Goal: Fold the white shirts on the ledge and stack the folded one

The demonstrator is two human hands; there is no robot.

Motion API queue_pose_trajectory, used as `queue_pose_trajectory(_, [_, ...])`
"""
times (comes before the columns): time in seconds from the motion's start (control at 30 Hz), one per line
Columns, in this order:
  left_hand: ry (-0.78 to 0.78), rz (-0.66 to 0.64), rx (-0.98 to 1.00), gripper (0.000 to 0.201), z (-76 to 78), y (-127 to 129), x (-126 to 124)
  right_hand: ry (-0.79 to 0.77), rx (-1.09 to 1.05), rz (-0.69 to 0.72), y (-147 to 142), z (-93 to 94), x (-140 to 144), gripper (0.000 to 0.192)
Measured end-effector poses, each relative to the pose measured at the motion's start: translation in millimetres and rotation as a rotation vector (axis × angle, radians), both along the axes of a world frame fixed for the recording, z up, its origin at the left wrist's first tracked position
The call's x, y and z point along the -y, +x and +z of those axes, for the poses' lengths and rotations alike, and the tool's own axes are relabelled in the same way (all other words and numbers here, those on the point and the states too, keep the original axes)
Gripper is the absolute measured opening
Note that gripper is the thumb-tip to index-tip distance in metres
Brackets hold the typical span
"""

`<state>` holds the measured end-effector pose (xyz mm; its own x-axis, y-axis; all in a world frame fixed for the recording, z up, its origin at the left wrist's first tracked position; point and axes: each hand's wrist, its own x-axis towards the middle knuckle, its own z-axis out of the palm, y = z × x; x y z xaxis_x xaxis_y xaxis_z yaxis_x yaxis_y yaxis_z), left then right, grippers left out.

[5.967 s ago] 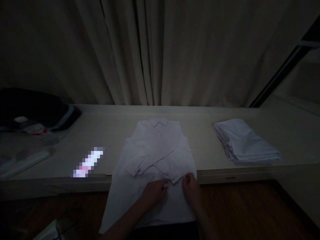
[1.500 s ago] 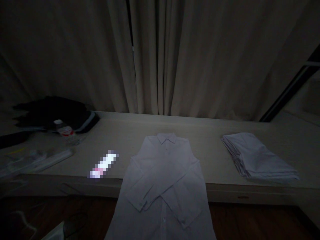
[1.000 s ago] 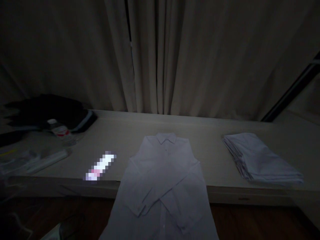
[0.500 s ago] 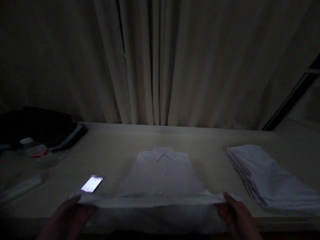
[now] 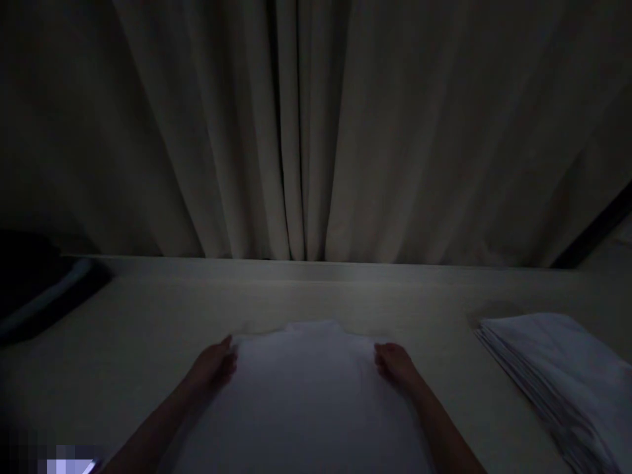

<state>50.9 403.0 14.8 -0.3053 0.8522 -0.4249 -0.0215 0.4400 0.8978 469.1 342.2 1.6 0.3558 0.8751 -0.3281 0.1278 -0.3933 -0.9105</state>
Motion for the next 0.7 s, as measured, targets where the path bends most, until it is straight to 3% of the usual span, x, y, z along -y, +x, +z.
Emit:
queue_pose_trajectory(0.07, [0.08,-0.15,-0.348,0.032,-9.7,-4.7,-3.9,0.014,0.243,0.089,6.0,-8.1,-4.0,0.026])
queue_pose_trajectory(0.13, [0.224,-0.324,-0.692,0.033,-8.6,1.5,-5.9,0.07,0.476,0.172,7.3,-5.8,-13.6,0.022])
queue_pose_trajectory(0.27, [0.495,-0.725,-1.06,0.039,-1.8,53.9,-10.8,0.16,0.787,0.404,-19.1,1.9,-46.1,0.037])
queue_pose_trajectory(0.37, [0.55,-0.959,-1.277,0.049,-5.4,94.7,-14.8,0.151,0.948,0.58,-46.6,2.8,-59.7,0.03])
queue_pose_trajectory(0.47, [0.532,-1.005,-1.363,0.051,-9.4,107.4,-17.1,0.133,1.087,0.644,-58.2,6.4,-54.2,0.022])
queue_pose_trajectory(0.7, [0.588,-1.022,-1.405,0.021,1.3,91.5,-4.2,0.177,1.24,0.628,-56.9,18.1,-18.5,0.028])
